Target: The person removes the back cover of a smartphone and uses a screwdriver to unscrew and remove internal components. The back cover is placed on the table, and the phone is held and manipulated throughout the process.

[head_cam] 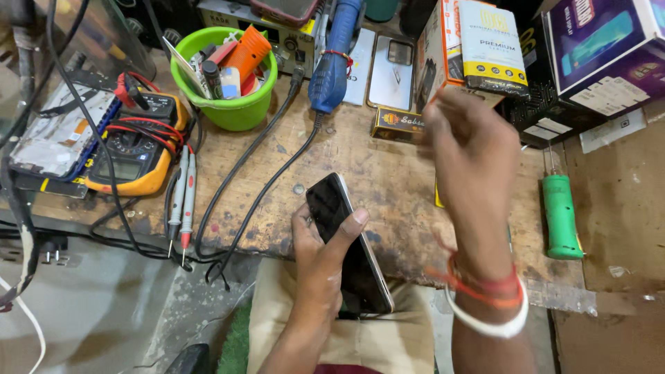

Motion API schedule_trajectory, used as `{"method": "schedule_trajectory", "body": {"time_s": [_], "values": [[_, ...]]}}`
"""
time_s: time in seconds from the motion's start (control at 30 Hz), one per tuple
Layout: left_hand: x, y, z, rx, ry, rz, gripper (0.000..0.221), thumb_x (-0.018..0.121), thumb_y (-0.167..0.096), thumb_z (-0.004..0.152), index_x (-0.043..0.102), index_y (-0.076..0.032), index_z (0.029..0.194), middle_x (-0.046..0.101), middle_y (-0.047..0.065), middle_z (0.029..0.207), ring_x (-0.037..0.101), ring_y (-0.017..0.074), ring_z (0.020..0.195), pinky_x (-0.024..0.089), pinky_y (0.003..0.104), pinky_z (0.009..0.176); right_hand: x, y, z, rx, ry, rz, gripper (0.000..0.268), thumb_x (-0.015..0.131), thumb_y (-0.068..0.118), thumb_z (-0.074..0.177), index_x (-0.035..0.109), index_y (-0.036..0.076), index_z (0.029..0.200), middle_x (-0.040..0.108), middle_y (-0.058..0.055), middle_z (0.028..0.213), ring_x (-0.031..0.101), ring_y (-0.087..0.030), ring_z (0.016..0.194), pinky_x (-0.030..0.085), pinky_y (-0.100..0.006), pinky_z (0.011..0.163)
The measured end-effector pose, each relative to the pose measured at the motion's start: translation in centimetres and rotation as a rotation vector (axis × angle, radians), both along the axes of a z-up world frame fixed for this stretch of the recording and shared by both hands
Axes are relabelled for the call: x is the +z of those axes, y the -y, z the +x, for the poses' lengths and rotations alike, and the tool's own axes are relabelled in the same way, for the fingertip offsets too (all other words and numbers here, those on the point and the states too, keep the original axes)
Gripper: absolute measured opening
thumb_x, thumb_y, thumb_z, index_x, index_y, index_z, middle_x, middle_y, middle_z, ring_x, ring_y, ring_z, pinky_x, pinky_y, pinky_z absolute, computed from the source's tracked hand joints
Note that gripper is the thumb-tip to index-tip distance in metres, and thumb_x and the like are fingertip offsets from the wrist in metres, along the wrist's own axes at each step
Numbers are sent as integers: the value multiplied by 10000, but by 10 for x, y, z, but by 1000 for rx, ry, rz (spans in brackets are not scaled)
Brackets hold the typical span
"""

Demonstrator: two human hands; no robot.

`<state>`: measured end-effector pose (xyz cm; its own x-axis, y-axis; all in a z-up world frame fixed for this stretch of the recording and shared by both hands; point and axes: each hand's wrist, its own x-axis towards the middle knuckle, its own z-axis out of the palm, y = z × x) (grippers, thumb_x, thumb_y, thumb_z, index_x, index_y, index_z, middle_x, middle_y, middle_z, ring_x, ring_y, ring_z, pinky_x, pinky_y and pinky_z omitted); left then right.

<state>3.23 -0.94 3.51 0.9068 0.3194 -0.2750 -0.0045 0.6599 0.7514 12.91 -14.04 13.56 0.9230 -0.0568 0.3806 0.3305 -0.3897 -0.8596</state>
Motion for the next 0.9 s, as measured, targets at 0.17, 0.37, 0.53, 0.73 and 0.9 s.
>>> {"method": "schedule_trajectory", "body": {"time_s": [0.17, 0.37, 0.53, 0.73, 0.9], "values": [[-1, 2, -3, -8, 65, 87, 807, 878, -224, 754, 397, 11, 1357, 613, 101, 1099, 627, 152, 958, 545, 303, 868, -52, 20, -143, -7, -543, 127, 309, 697, 64, 839, 757, -7, 1133, 843, -125, 1004, 820, -170, 864, 682, -329, 786], [-2, 12, -9, -38, 211, 298, 784, 871, -226, 799, 378, 20, 1358, 609, 92, 1149, 622, 119, 989, 553, 287, 900, -101, 41, -178, -115, -649, 97, 300, 749, 39, 833, 794, -26, 1123, 863, -132, 932, 787, -146, 827, 634, -295, 776], [1, 14, -9, -28, 215, 345, 772, 872, -205, 796, 380, 18, 1347, 614, 100, 1119, 626, 122, 948, 560, 291, 863, -100, 41, -178, -165, -705, 113, 292, 744, 29, 833, 799, -30, 1113, 858, -143, 895, 792, -152, 808, 643, -294, 769], [3, 12, -8, -62, 263, 406, 803, 872, -233, 823, 355, 23, 1382, 605, 102, 1172, 619, 126, 1018, 555, 293, 919, -101, 40, -176, -146, -709, 144, 291, 735, 7, 836, 784, -41, 1118, 851, -145, 867, 793, -149, 803, 636, -281, 762], [15, 6, -9, -131, 167, 571, 825, 864, -353, 790, 420, 31, 1369, 660, 104, 1101, 659, 147, 964, 578, 300, 868, -98, 31, -172, -171, -582, 67, 321, 785, 8, 796, 787, -38, 1114, 847, -135, 856, 788, -155, 764, 634, -280, 710]]}}
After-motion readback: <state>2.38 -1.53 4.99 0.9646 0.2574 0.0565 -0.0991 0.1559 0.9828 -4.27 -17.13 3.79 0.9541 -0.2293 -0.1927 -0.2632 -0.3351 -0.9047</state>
